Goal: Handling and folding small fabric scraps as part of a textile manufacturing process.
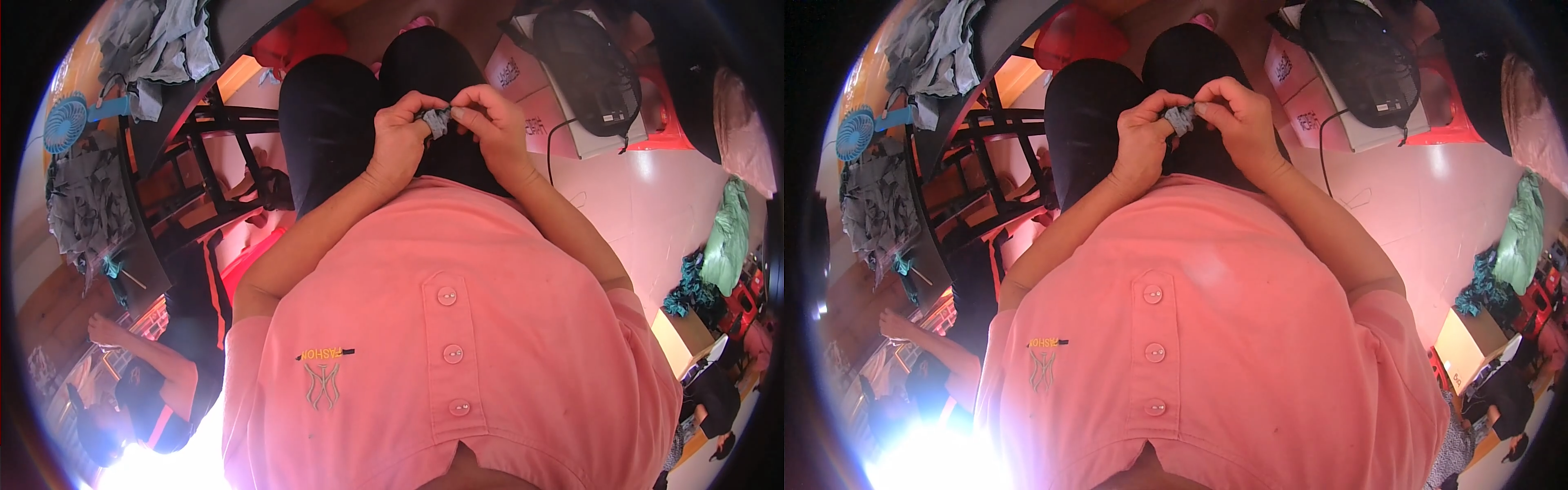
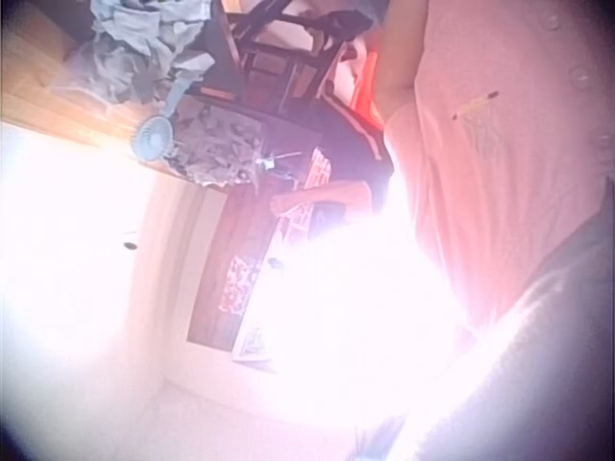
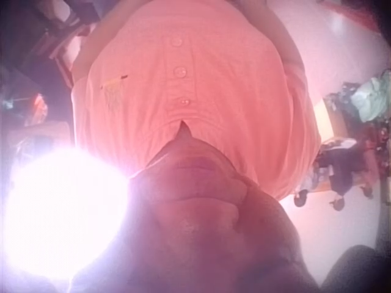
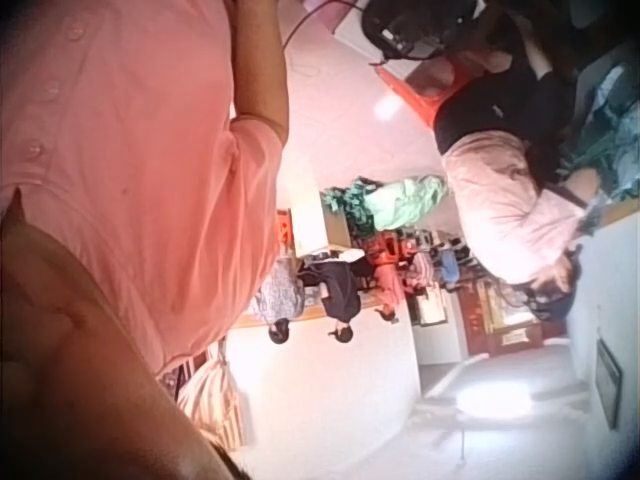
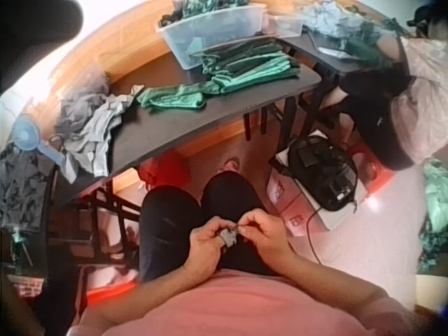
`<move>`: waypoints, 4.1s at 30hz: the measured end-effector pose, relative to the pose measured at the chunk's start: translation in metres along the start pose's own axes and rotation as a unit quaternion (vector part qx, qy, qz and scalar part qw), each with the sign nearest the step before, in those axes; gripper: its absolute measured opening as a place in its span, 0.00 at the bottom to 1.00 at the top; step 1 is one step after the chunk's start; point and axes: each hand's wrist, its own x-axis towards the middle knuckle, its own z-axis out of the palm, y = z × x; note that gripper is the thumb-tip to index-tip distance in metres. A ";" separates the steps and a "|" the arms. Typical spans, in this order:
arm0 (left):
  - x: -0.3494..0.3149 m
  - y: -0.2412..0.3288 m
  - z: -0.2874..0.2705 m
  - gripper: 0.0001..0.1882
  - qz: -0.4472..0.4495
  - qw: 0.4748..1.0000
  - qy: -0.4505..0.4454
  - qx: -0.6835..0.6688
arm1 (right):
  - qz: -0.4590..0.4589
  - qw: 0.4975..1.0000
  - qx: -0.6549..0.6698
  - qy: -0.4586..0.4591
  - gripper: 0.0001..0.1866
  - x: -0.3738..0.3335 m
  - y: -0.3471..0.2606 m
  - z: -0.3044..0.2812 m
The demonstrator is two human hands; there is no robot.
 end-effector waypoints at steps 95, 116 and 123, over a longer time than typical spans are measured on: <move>-0.018 0.005 -0.036 0.04 -0.250 0.784 -0.282 -0.493 | -0.106 0.975 -0.197 -0.003 0.07 0.018 -0.007 0.031; -0.023 0.033 -0.059 0.45 -0.188 0.739 -0.481 -0.433 | 0.004 0.982 -0.046 -0.186 0.08 0.067 -0.010 0.097; -0.035 0.053 -0.045 0.40 -0.165 0.741 -0.447 -0.473 | 0.001 0.980 0.020 -0.199 0.06 0.062 -0.051 0.097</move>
